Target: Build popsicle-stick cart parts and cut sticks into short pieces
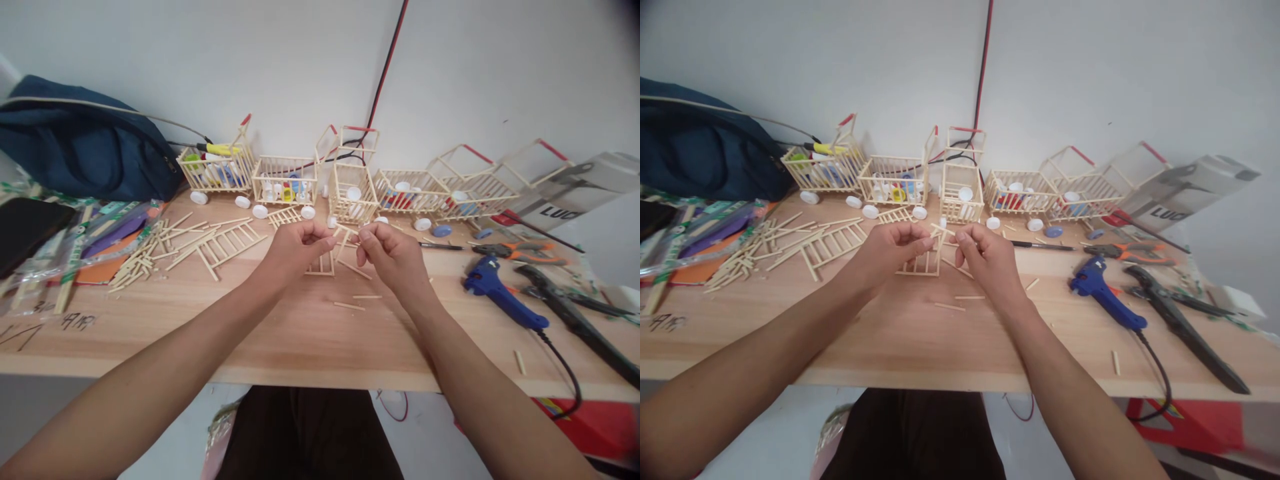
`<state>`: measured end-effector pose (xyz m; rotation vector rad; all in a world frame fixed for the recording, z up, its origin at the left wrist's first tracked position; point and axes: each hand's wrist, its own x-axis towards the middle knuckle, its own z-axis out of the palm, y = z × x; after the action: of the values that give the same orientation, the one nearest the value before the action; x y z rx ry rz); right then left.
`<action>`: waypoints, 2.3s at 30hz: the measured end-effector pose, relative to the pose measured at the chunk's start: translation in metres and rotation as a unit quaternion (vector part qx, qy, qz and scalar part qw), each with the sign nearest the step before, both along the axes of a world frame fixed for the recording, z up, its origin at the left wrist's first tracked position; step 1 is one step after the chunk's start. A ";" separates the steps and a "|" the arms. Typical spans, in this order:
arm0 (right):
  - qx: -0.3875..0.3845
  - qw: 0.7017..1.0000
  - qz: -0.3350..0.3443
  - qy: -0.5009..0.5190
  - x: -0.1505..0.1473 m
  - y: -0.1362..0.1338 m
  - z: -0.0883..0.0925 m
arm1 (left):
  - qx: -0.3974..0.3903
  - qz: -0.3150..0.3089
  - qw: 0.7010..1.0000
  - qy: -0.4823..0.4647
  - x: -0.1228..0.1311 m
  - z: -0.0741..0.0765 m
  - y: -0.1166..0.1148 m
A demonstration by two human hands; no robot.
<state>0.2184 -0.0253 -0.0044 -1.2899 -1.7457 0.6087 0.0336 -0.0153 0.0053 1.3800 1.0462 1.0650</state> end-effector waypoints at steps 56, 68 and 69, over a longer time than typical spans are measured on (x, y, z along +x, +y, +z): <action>0.026 0.999 0.000 -0.036 0.001 0.001 -0.002 | 0.011 -0.025 0.999 -0.029 0.000 -0.007 0.005; -0.001 1.000 0.006 -0.024 0.001 0.002 -0.003 | -0.010 -0.012 1.000 -0.015 0.002 -0.006 0.004; -0.008 1.000 0.006 -0.017 0.001 0.002 -0.003 | -0.020 -0.013 1.000 -0.014 0.002 -0.006 0.004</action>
<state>0.2193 -0.0233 -0.0077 -1.3085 -1.7801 0.6113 0.0357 -0.0117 -0.0006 1.3388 1.0219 1.0365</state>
